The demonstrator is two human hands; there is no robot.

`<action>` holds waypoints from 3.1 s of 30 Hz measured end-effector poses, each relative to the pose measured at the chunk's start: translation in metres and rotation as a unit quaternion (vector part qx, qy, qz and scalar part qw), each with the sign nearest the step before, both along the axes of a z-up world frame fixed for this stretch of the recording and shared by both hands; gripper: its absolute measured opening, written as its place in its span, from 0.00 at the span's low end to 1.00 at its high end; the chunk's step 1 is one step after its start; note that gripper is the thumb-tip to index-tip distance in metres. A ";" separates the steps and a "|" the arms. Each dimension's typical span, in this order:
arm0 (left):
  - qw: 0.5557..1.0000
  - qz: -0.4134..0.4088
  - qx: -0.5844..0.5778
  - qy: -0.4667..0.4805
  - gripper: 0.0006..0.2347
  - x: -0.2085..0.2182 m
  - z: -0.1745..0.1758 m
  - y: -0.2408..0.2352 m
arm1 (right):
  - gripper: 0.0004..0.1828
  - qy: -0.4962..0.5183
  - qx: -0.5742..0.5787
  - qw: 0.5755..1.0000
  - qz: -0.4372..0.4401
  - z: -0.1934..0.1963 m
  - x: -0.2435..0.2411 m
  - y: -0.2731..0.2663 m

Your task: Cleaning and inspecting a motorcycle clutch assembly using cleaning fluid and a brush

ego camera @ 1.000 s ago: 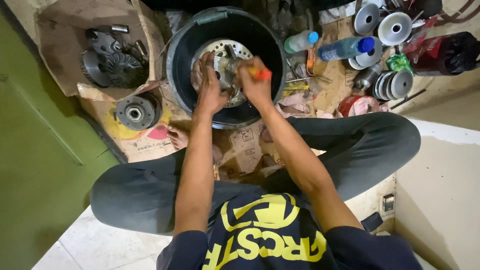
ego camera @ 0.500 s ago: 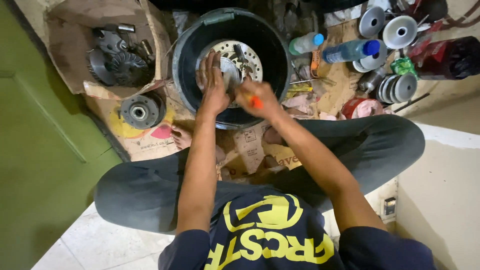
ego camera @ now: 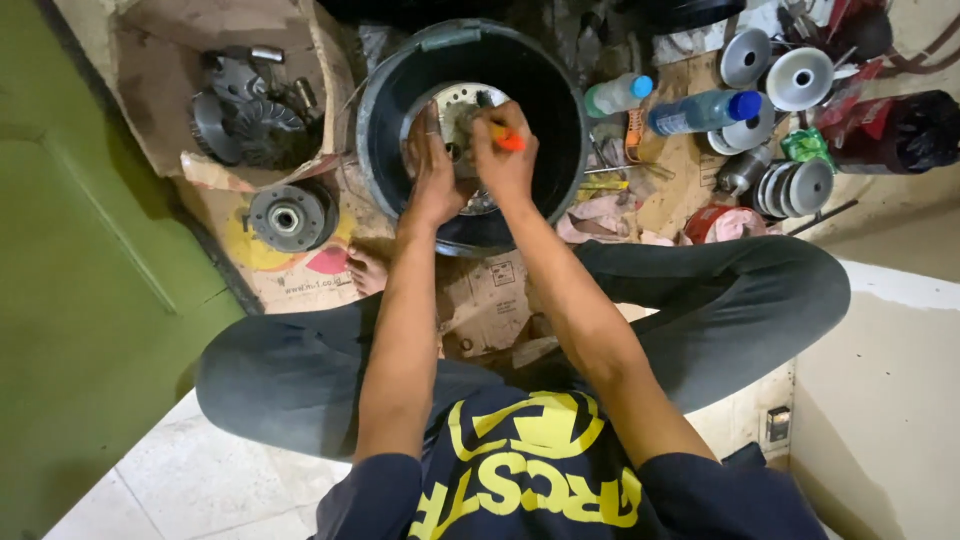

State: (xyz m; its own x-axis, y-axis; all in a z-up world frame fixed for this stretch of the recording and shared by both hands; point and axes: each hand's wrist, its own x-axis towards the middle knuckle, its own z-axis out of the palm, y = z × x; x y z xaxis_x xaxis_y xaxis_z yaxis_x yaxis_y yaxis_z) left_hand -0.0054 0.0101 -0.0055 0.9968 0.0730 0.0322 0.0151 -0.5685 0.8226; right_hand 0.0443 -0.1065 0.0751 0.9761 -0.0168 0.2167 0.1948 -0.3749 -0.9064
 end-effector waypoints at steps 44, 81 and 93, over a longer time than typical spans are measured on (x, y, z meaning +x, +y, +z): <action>0.992 0.055 0.067 0.097 0.55 -0.008 0.077 0.005 | 0.09 -0.356 -0.400 0.825 0.182 -0.017 0.005 -0.062; 0.820 0.023 -0.572 0.023 0.40 0.005 0.073 -0.027 | 0.36 0.269 0.574 0.683 -0.362 -0.111 0.097 -0.305; 0.591 -0.059 -0.797 0.111 0.35 -0.014 0.046 -0.003 | 0.28 0.090 0.543 0.832 -0.068 0.105 0.007 -0.207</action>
State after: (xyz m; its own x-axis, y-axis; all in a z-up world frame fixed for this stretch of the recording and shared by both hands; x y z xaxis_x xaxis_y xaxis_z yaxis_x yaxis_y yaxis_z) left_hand -0.0190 0.0070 0.0407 0.9646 -0.2361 -0.1173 0.2611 0.9177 0.2994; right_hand 0.0517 -0.3130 0.1802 0.9644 -0.2197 -0.1469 0.0421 0.6764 -0.7353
